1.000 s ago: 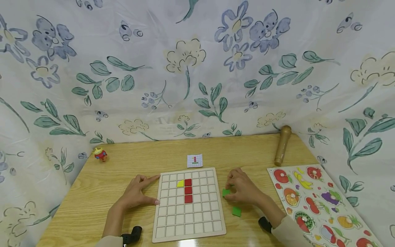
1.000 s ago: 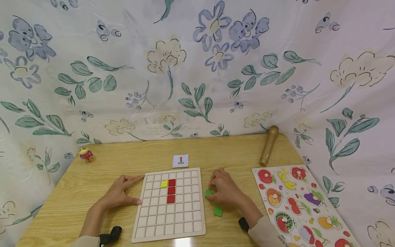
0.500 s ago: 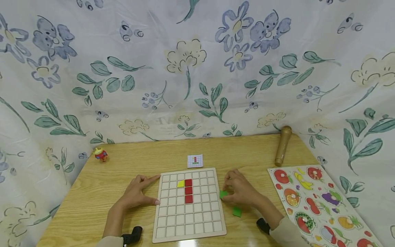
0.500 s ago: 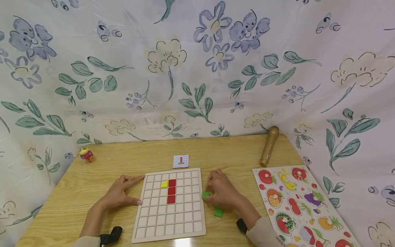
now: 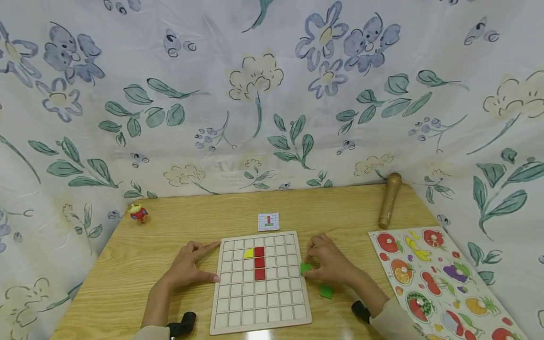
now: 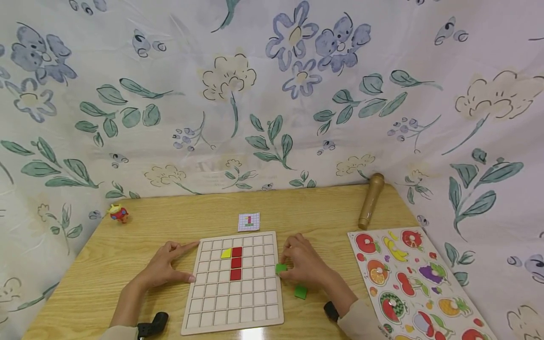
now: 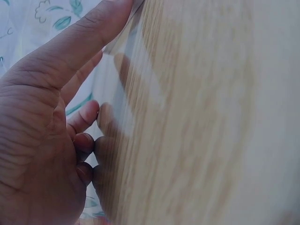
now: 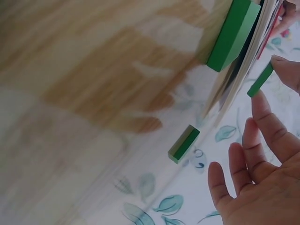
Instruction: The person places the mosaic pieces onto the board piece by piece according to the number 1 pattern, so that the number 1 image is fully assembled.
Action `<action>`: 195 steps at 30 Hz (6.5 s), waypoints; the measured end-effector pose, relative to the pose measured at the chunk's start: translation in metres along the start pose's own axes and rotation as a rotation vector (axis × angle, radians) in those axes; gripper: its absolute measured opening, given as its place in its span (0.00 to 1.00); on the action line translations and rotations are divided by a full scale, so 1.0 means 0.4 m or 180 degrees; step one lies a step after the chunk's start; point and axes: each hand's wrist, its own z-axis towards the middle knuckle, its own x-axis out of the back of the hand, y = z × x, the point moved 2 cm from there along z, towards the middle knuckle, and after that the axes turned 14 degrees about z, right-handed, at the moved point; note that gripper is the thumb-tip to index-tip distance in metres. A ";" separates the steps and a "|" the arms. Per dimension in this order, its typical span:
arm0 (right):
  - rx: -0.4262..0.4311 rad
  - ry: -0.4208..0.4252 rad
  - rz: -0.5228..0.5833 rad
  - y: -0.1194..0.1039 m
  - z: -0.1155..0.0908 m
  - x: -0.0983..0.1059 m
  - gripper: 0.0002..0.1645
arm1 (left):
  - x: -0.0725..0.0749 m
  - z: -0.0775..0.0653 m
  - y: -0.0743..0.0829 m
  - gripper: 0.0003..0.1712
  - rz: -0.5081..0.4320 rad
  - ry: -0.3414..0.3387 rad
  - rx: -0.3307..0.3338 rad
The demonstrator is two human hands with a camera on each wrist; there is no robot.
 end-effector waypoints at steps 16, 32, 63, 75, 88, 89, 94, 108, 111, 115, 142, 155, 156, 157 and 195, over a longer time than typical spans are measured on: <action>-0.0081 -0.0041 0.0113 -0.015 0.005 -0.014 0.12 | 0.004 -0.002 0.006 0.54 -0.0005 0.0004 -0.0006; 0.0058 -0.0083 0.0014 -0.033 0.018 -0.028 0.13 | 0.005 0.002 0.004 0.54 0.0006 -0.0020 0.0027; 0.0272 -0.0168 0.0063 -0.092 0.049 -0.068 0.11 | -0.003 0.003 -0.003 0.54 0.0025 -0.0031 0.0020; 0.0279 -0.0310 0.0026 -0.110 0.065 -0.088 0.12 | 0.002 0.000 0.005 0.54 0.0004 0.0027 -0.0045; 0.0319 -0.0416 -0.0036 -0.149 0.087 -0.107 0.11 | -0.002 0.001 0.003 0.54 0.0051 0.0037 -0.0042; 0.0313 -0.0421 -0.0041 -0.152 0.089 -0.109 0.11 | -0.002 0.001 0.002 0.54 0.0052 0.0040 -0.0041; 0.0319 -0.0456 -0.0057 -0.164 0.096 -0.120 0.11 | -0.001 0.000 0.003 0.54 0.0060 0.0048 -0.0032; 0.0397 -0.0533 -0.0228 -0.172 0.108 -0.151 0.13 | 0.002 -0.002 0.005 0.53 0.0071 0.0048 -0.0033; 0.0412 -0.0547 -0.0247 -0.178 0.112 -0.158 0.11 | 0.002 -0.002 0.004 0.54 0.0093 0.0057 -0.0028; 0.0465 -0.0548 -0.0341 -0.186 0.118 -0.166 0.11 | 0.003 -0.002 0.002 0.54 0.0111 0.0068 -0.0027; 0.0611 -0.0741 -0.0967 -0.217 0.144 -0.228 0.13 | 0.000 -0.014 -0.012 0.54 0.0117 0.0068 0.0061; 0.0448 -0.0647 -0.0895 -0.218 0.144 -0.228 0.16 | -0.004 -0.006 -0.001 0.53 0.0113 0.0063 0.0007; 0.0460 -0.0633 -0.0898 -0.219 0.144 -0.228 0.16 | -0.004 -0.007 -0.002 0.53 0.0120 0.0061 0.0005; 0.0471 -0.0620 -0.0894 -0.220 0.144 -0.227 0.16 | -0.003 -0.006 -0.002 0.54 0.0121 0.0056 0.0004; -0.0014 -0.0593 0.0121 -0.132 0.101 -0.118 0.31 | 0.001 -0.003 0.007 0.53 0.0082 0.0020 0.0066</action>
